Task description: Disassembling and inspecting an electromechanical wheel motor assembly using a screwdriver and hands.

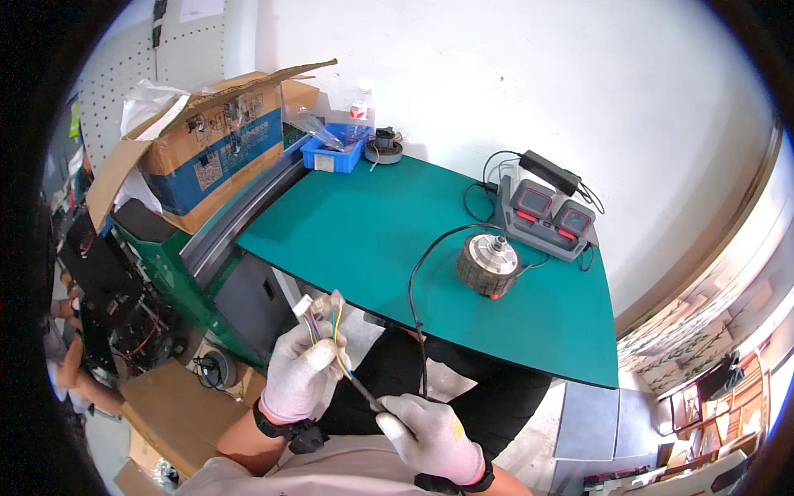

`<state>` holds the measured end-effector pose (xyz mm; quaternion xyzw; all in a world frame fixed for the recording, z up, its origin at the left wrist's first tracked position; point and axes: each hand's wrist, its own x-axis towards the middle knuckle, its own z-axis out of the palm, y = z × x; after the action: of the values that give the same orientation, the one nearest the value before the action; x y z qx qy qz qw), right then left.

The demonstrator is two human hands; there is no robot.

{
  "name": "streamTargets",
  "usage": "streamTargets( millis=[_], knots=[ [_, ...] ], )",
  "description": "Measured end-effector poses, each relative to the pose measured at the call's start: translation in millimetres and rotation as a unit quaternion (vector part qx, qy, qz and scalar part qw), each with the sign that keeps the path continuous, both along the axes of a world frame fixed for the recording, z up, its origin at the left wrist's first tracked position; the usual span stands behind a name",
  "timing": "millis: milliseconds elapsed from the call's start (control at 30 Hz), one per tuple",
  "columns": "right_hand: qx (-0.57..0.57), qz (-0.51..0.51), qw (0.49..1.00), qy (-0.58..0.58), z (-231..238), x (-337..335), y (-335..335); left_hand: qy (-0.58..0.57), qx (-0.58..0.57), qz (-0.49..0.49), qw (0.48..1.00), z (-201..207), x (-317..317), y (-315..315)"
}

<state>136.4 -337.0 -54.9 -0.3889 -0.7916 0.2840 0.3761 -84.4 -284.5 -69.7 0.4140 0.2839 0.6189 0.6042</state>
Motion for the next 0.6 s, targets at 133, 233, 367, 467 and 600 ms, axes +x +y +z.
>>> streamTargets(
  millis=[133,233,367,467,600],
  knots=[
    [0.002,0.048,0.999,0.011,2,1,-2,-0.169,-0.028,-0.146,0.974,7,0,-2],
    [-0.033,0.006,0.999,0.026,-2,7,-5,-0.137,-0.041,-0.159,0.977,6,0,-1],
    [-0.061,-0.031,0.994,0.081,-1,6,-5,-0.174,0.009,-0.215,0.961,0,-1,0],
    [-0.053,-0.021,0.995,0.080,-7,6,-6,-0.164,0.043,-0.217,0.961,-2,1,-1],
    [-0.032,0.005,0.997,0.072,-9,7,-4,-0.121,0.064,-0.241,0.961,1,-2,-2]
  ],
)
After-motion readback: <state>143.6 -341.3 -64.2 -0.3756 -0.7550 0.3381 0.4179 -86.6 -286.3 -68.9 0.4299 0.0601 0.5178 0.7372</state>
